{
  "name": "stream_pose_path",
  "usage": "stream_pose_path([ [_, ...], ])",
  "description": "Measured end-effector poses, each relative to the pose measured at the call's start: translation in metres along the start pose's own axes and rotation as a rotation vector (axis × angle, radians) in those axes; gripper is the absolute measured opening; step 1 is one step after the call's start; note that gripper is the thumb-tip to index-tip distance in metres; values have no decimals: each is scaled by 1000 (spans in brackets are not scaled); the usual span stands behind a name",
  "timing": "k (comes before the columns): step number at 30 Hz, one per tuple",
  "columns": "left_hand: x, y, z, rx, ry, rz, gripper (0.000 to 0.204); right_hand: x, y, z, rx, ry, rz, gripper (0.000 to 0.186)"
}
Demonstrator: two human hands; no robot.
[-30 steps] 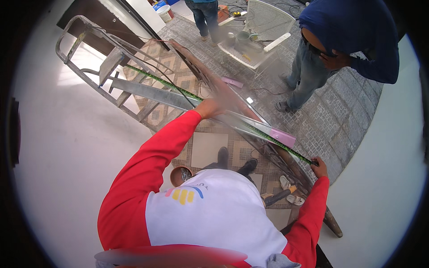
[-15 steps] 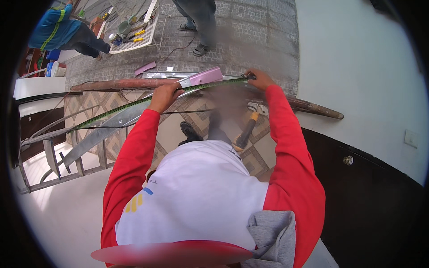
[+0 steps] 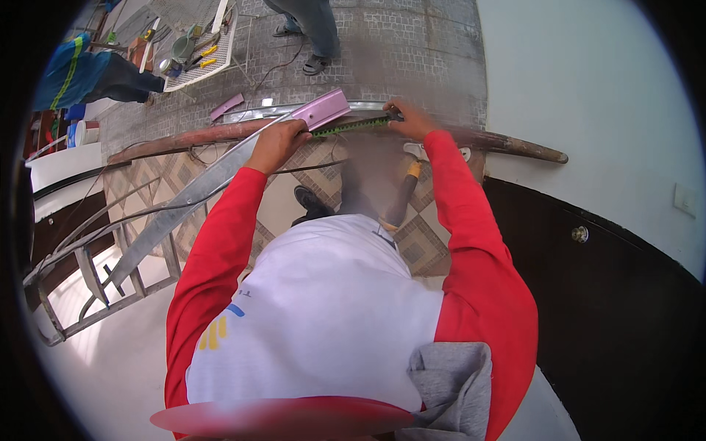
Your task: The person measures a metal railing section with a tape measure, then positions it against a stair railing. A coworker marks the metal piece while the person holds it steady. The person then uses an angle grinder to cut the metal railing section to size.
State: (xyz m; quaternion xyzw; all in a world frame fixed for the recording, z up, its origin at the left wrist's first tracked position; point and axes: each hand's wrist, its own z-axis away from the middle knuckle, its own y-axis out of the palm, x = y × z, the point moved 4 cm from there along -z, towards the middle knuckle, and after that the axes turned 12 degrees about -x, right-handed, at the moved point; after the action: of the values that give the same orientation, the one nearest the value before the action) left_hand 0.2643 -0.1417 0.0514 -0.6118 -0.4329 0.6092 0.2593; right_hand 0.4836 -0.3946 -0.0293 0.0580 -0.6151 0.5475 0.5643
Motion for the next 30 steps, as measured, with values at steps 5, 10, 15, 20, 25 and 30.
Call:
stream_pose_path([
  [5, -35, 19, -11, 87, -103, 340, 19, 16, 9, 20, -4, 32, -57, 49],
  [10, -70, 49, 6, 131, -245, 695, 28, 30, 5, 52, -79, -71, -89, 51],
  [15, -68, 98, 62, 496, -198, 529, 34, 37, -17, 93, -196, 39, -52, 47],
  [20, -81, 125, 122, 891, 17, 353, 33, 76, 35, 139, -6, 159, -437, 43],
  [25, -84, 90, 152, 791, 109, 615, 24, 95, 113, 171, 193, 388, -524, 48],
  [30, -74, 84, 183, 652, -86, 627, 21, 103, 151, 194, 286, 145, -77, 53],
])
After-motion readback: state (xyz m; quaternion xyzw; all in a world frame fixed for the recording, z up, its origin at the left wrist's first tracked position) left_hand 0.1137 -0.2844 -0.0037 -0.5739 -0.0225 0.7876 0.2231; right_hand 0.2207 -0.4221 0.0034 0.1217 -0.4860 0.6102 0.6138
